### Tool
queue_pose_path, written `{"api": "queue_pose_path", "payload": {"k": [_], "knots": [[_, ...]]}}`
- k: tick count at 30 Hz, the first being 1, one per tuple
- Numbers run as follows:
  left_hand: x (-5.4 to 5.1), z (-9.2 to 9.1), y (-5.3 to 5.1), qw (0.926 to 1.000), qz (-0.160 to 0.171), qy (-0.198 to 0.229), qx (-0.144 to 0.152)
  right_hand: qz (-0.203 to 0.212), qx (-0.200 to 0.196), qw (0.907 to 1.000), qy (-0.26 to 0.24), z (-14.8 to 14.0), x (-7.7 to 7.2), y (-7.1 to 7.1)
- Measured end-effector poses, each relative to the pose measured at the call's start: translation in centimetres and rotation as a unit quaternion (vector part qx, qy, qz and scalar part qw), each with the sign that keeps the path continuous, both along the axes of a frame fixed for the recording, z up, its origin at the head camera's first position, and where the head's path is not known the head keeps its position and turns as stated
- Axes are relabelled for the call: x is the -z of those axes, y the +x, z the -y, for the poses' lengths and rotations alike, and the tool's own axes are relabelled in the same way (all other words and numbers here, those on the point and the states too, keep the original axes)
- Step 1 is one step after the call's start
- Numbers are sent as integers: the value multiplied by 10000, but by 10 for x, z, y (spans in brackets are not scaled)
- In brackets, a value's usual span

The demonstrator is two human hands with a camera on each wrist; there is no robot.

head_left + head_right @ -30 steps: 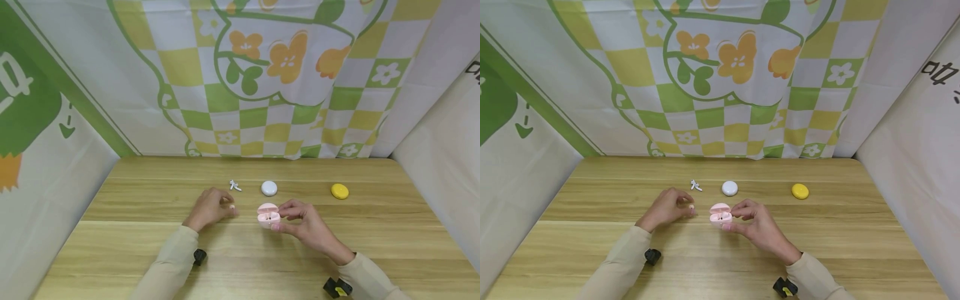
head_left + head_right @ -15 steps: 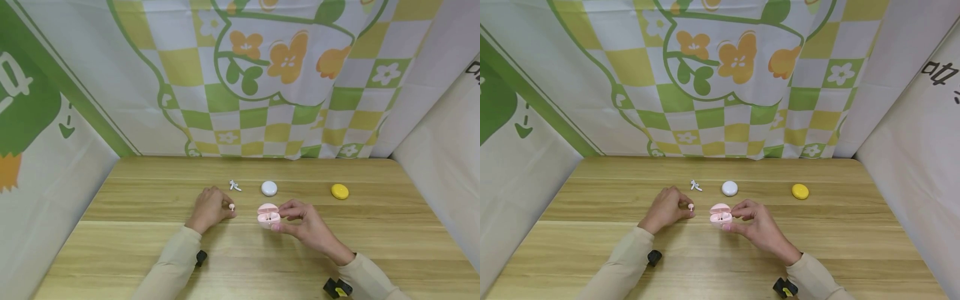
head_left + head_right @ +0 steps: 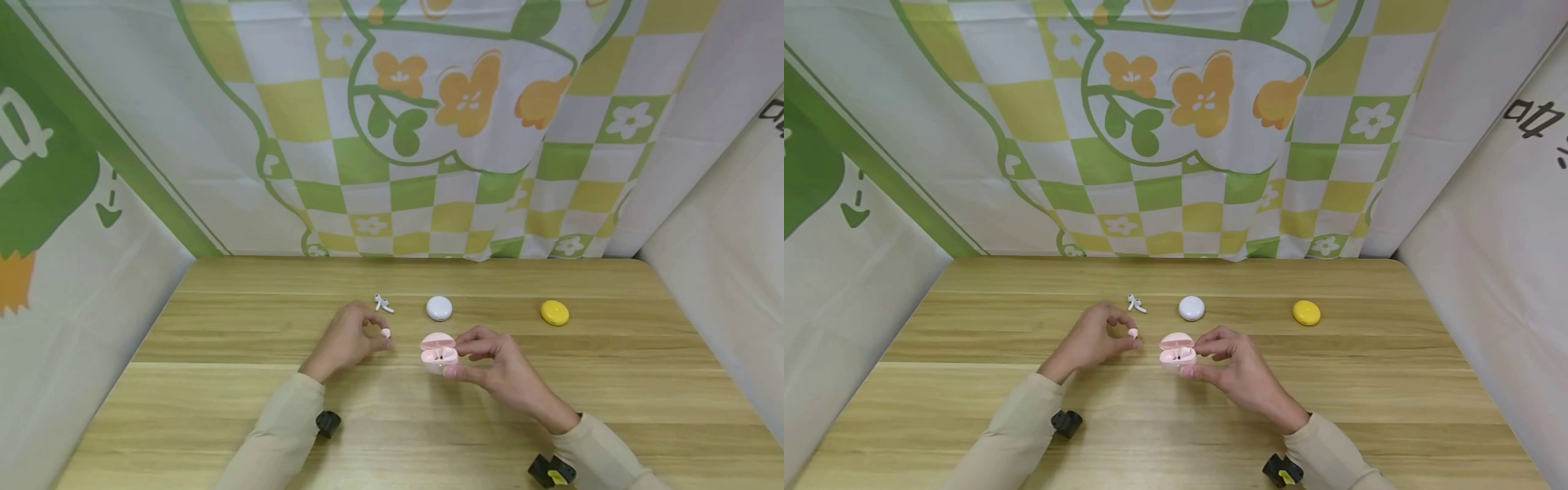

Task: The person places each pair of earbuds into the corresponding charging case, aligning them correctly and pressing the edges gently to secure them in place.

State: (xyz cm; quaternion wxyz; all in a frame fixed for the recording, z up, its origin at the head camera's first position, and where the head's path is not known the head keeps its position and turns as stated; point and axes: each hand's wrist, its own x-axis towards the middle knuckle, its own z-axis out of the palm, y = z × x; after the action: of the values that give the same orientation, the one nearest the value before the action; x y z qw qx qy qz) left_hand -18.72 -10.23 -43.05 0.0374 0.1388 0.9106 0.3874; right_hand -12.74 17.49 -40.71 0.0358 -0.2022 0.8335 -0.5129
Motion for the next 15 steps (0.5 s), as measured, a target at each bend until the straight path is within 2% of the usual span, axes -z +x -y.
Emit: {"api": "queue_pose_path", "payload": {"k": [6, 15], "knots": [[-17, -4, 6, 9954, -156, 903, 295, -11, -6, 10000, -32, 0, 1, -1], [-48, -16, 24, 9767, -521, 1978, 649, -21, -7, 9999, -133, 1, 1, -1]]}}
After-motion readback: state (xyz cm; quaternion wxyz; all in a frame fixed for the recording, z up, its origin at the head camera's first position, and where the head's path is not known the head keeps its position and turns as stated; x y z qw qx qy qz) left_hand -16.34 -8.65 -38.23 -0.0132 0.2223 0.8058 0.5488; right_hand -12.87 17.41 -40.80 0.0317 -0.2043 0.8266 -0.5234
